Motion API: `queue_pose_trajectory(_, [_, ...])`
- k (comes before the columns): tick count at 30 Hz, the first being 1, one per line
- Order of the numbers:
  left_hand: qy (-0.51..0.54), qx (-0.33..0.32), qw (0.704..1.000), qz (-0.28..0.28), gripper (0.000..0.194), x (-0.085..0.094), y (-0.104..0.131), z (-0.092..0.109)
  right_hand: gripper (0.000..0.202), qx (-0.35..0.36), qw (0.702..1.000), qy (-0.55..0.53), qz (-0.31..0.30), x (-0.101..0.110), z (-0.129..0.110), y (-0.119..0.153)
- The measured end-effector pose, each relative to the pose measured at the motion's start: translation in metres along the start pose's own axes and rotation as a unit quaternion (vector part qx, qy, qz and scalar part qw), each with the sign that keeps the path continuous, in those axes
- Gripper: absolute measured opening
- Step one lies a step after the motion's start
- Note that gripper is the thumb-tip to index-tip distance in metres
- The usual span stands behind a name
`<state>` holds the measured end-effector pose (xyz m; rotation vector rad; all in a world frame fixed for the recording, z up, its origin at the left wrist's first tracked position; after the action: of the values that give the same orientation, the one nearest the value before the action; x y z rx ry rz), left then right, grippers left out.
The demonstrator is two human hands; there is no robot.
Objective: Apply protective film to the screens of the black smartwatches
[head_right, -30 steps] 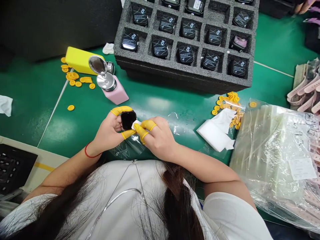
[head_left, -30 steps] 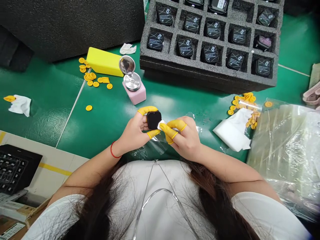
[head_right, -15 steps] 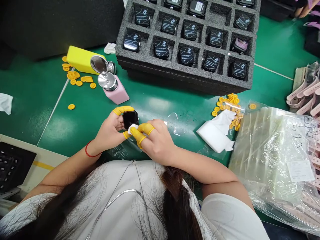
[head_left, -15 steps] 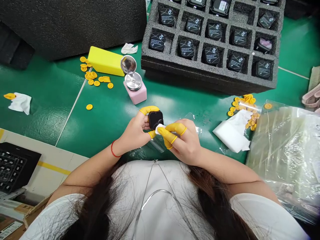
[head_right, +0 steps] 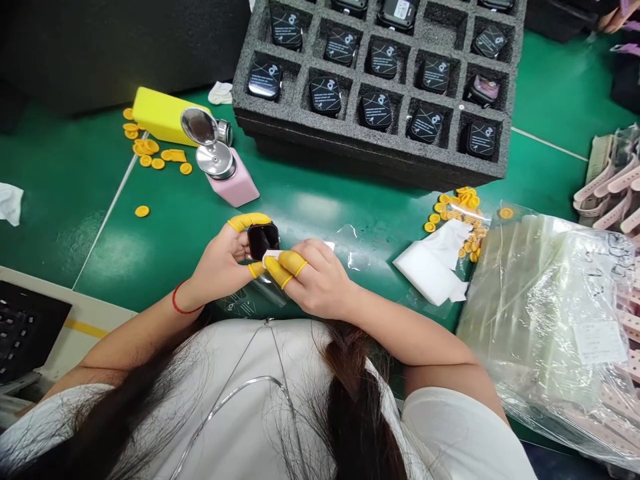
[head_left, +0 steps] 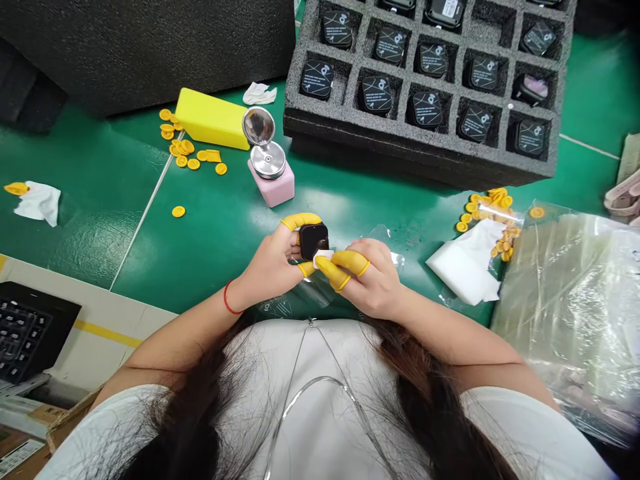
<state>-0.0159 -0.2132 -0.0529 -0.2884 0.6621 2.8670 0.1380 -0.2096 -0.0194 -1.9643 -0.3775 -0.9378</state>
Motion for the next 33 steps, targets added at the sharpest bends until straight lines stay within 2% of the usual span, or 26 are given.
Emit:
queue_pose_trajectory(8, [0.034, 0.007, 0.999, 0.016, 0.059, 0.003, 0.0, 0.006, 0.014, 0.002, 0.999, 0.042, 0.003, 0.003, 0.014, 0.008])
queue_pose_trajectory(12, [0.035, 0.008, 0.999, 0.025, 0.06, 0.003, 0.001, 0.008, 0.017, -0.071, 0.996, 0.045, 0.011, 0.005, 0.024, 0.007])
queue_pose_trajectory(14, [0.018, 0.003, 1.0, 0.024, 0.06, 0.002, 0.001, 0.007, 0.017, -0.093, 0.995, 0.017, 0.017, 0.005, 0.021, 0.002])
queue_pose_trajectory(17, [-0.014, -0.025, 1.0, -0.002, 0.06, -0.001, 0.001, 0.006, 0.015, -0.066, 0.997, -0.024, 0.011, 0.002, 0.005, -0.008])
queue_pose_trajectory(20, [-0.051, -0.047, 0.997, -0.014, 0.058, -0.003, 0.002, 0.005, 0.013, -0.047, 0.999, -0.015, 0.002, -0.001, -0.005, -0.013])
queue_pose_trajectory(27, [-0.018, -0.019, 1.0, -0.01, 0.058, -0.002, 0.002, 0.001, 0.011, -0.027, 0.999, 0.012, -0.017, 0.0, -0.005, -0.005])
queue_pose_trajectory(33, [-0.035, -0.012, 0.999, -0.005, 0.057, -0.003, 0.001, -0.001, 0.012, -0.005, 1.0, 0.012, -0.017, -0.002, -0.006, -0.006])
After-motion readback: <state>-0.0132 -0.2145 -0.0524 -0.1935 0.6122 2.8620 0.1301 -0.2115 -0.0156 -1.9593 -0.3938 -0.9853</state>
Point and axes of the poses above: each hand's wrist, its own y-axis away from the middle knuckle, its own x-axis out of the back of the hand, z = x × y, the point moved 5 cm from there along -y, towards the middle knuckle, and after that the axes turned 14 degrees about y, right-handed, at the moved point
